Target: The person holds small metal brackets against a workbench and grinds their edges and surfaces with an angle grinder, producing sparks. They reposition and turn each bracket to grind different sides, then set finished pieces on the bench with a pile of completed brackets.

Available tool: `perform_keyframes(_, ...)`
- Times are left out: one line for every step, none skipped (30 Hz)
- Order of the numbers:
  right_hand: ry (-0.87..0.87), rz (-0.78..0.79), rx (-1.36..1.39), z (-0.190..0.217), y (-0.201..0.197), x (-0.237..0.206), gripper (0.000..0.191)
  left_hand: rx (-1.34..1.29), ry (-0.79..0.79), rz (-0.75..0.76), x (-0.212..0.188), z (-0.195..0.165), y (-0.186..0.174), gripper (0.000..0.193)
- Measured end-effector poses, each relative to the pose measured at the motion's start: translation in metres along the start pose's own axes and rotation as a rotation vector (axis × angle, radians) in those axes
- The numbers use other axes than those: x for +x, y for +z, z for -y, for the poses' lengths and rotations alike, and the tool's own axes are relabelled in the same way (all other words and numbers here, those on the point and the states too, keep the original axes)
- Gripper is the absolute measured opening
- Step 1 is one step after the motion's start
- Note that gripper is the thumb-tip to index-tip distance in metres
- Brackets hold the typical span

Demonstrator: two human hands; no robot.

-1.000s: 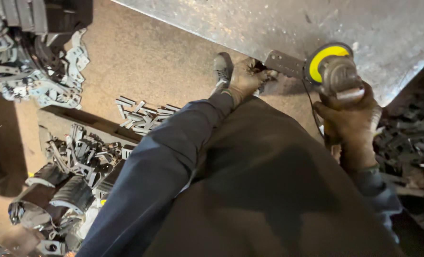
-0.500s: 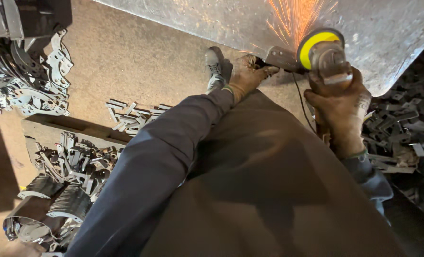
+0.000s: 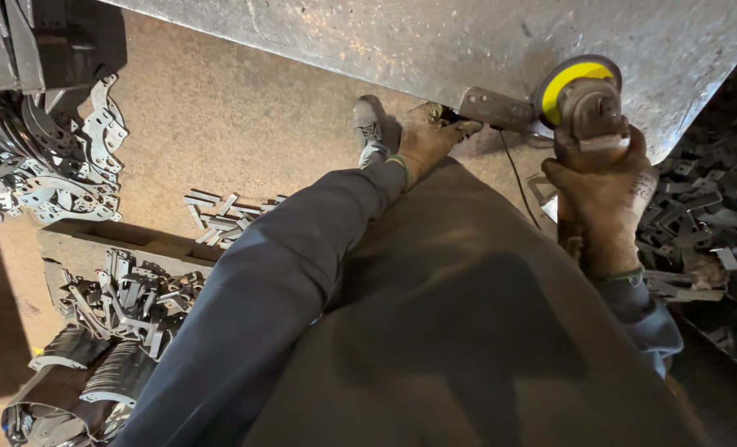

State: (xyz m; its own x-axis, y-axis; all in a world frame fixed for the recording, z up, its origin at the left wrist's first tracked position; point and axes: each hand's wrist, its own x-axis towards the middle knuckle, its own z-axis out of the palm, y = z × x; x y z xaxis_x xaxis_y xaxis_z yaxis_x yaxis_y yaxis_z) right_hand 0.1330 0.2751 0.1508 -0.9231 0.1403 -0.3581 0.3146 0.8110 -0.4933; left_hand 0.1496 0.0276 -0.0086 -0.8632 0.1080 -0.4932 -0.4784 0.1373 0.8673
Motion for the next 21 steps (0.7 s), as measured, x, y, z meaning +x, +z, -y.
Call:
perform_keyframes(0.033, 0.009, -0.071, 0.001, 0.003, 0.001, 0.098, -0.046, -0.009, -0.010, -0.001, -0.002, 0.000, 0.028)
perform_keyframes(0.067, 0.017, -0.142, 0.002, 0.005, 0.002, 0.099, -0.093, -0.016, -0.019, -0.002, -0.002, 0.001, 0.028)
perform_keyframes(0.043, 0.031, -0.086, 0.003, 0.009, 0.001, 0.098, -0.138, -0.021, -0.027, -0.003, -0.002, 0.001, 0.028)
perform_keyframes(0.017, 0.047, -0.031, 0.004, 0.011, 0.000, 0.097, -0.156, 0.046, -0.020, -0.001, -0.001, 0.002, 0.028)
perform_keyframes(-0.010, 0.065, 0.026, 0.006, 0.014, -0.001, 0.097, -0.174, 0.111, -0.014, 0.001, 0.001, 0.003, 0.027)
perform_keyframes(-0.029, 0.070, 0.057, 0.007, 0.016, -0.002, 0.095, -0.191, 0.173, -0.006, 0.002, 0.005, 0.004, 0.027)
perform_keyframes(-0.045, 0.075, 0.087, 0.009, 0.016, -0.004, 0.093, -0.171, 0.124, -0.007, 0.002, 0.010, 0.006, 0.027)
perform_keyframes(-0.064, 0.075, 0.119, 0.011, 0.016, -0.005, 0.091, -0.150, 0.081, -0.008, 0.003, 0.015, 0.006, 0.027)
perform_keyframes(-0.067, 0.052, 0.136, 0.013, 0.015, -0.005, 0.092, -0.128, 0.041, -0.008, 0.006, 0.019, 0.007, 0.027)
perform_keyframes(-0.069, 0.030, 0.152, 0.015, 0.013, -0.006, 0.094, 0.041, 0.189, -0.041, 0.010, 0.022, 0.009, 0.025)
perform_keyframes(-0.070, 0.013, 0.167, 0.018, 0.011, -0.007, 0.095, 0.210, 0.333, -0.075, 0.011, 0.025, 0.010, 0.024)
perform_keyframes(-0.060, 0.016, 0.199, 0.020, 0.009, -0.010, 0.093, 0.379, 0.474, -0.104, 0.010, 0.027, 0.010, 0.026)
perform_keyframes(-0.051, 0.018, 0.233, 0.022, 0.008, -0.011, 0.092, 0.497, 0.536, -0.116, 0.010, 0.027, 0.011, 0.026)
perform_keyframes(-0.046, 0.019, 0.268, 0.024, 0.007, -0.012, 0.091, 0.605, 0.581, -0.127, 0.010, 0.027, 0.011, 0.025)
perform_keyframes(-0.022, 0.035, 0.222, 0.026, 0.006, -0.012, 0.089, 0.675, 0.620, -0.130, 0.010, 0.027, 0.010, 0.025)
perform_keyframes(0.002, 0.052, 0.176, 0.028, 0.006, -0.012, 0.088, 0.484, 0.463, -0.079, 0.010, 0.026, 0.010, 0.025)
perform_keyframes(0.027, 0.070, 0.128, 0.029, 0.006, -0.012, 0.087, 0.265, 0.289, -0.041, 0.009, 0.025, 0.009, 0.025)
perform_keyframes(-0.008, 0.051, 0.070, 0.029, 0.006, -0.013, 0.087, 0.090, 0.135, -0.022, 0.008, 0.022, 0.009, 0.025)
perform_keyframes(-0.043, 0.032, 0.012, 0.030, 0.007, -0.013, 0.088, 0.025, 0.111, -0.017, 0.007, 0.020, 0.008, 0.026)
perform_keyframes(-0.078, 0.016, -0.047, 0.029, 0.007, -0.013, 0.088, -0.077, 0.063, -0.009, 0.007, 0.018, 0.008, 0.028)
perform_keyframes(-0.074, 0.010, 0.084, 0.029, 0.008, -0.014, 0.090, -0.186, 0.008, -0.014, 0.006, 0.017, 0.008, 0.028)
